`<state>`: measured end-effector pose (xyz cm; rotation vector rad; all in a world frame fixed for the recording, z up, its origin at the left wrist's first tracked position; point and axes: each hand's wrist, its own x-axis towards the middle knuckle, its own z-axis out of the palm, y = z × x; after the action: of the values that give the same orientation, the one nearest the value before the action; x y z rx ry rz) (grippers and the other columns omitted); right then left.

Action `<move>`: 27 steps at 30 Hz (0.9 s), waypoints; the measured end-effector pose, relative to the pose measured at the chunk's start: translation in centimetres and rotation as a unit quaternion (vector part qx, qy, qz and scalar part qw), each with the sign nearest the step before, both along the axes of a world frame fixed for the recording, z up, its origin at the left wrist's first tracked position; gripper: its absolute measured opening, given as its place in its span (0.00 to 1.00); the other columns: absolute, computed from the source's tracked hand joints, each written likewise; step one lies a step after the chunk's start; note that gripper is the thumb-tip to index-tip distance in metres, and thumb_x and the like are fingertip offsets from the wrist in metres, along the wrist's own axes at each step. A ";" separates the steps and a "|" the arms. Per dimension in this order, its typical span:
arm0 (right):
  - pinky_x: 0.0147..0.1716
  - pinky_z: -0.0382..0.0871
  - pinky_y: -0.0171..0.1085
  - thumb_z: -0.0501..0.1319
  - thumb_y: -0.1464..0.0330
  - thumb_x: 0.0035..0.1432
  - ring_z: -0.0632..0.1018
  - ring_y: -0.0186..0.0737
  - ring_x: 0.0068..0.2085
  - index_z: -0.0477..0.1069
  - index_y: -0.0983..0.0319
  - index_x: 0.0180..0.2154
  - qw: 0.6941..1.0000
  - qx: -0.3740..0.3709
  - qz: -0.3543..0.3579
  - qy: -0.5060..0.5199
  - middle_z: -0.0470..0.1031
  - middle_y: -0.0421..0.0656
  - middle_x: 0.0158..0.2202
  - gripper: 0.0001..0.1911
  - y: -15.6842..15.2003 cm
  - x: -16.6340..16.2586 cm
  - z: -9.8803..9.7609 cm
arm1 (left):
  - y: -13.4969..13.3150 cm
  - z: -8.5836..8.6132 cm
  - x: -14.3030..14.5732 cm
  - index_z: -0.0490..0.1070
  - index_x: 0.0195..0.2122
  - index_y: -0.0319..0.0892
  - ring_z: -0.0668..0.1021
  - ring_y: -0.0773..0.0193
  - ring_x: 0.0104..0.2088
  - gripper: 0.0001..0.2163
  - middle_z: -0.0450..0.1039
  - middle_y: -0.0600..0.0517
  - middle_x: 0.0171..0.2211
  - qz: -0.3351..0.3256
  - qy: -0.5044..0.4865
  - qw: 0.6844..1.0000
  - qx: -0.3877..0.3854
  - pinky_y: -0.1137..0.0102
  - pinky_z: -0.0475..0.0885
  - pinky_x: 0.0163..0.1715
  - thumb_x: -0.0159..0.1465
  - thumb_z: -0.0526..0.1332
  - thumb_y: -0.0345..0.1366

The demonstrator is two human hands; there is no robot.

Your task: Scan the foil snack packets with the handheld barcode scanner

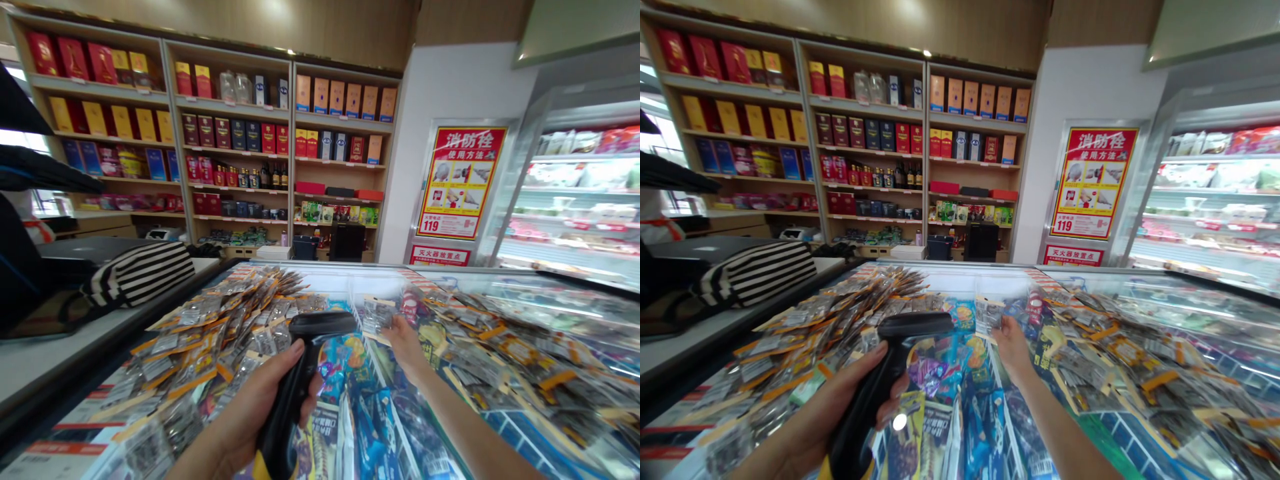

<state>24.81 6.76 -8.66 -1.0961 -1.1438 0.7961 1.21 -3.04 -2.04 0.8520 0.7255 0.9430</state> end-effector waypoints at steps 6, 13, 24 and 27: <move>0.34 0.64 0.38 0.59 0.68 0.39 0.73 0.42 0.33 0.64 0.64 0.30 1.000 -0.007 0.004 -0.015 0.74 0.43 0.29 0.12 -0.3 -0.1 0.0 | -0.1 0.1 0.0 0.66 0.33 0.38 0.66 0.73 0.15 0.13 0.66 0.54 0.19 0.006 -0.003 1.000 0.001 0.78 0.61 0.15 0.56 0.53 0.43; 0.35 0.63 0.38 0.56 0.67 0.40 0.73 0.43 0.36 0.65 0.64 0.33 0.998 -0.009 -0.019 -0.056 0.74 0.44 0.31 0.14 0.0 0.5 -0.1 | -0.6 1.1 -0.4 0.67 0.27 0.37 0.66 0.74 0.15 0.14 0.66 0.54 0.18 0.012 0.019 0.998 0.056 0.78 0.60 0.15 0.55 0.53 0.45; 0.39 0.61 0.41 0.45 0.69 0.51 0.72 0.46 0.42 0.64 0.65 0.42 0.877 -0.128 -0.143 -0.440 0.72 0.52 0.38 0.18 4.8 -3.9 0.9 | 2.5 1.6 -3.1 0.61 0.20 0.39 0.66 0.73 0.13 0.15 0.63 0.58 0.12 0.241 0.159 0.955 0.063 0.78 0.60 0.13 0.49 0.57 0.48; 0.39 0.59 0.48 0.41 0.65 0.54 0.70 0.49 0.44 0.63 0.62 0.42 0.866 -0.161 -0.097 -0.463 0.71 0.50 0.40 0.19 5.1 -7.5 1.6 | 3.0 1.5 -3.8 0.62 0.21 0.40 0.67 0.72 0.13 0.15 0.64 0.58 0.14 0.272 0.165 0.947 0.045 0.77 0.60 0.13 0.48 0.58 0.48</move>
<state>17.26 11.88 -7.08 -1.9561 -1.6773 0.2651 -2.57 -0.01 -0.52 0.9199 1.2566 1.3475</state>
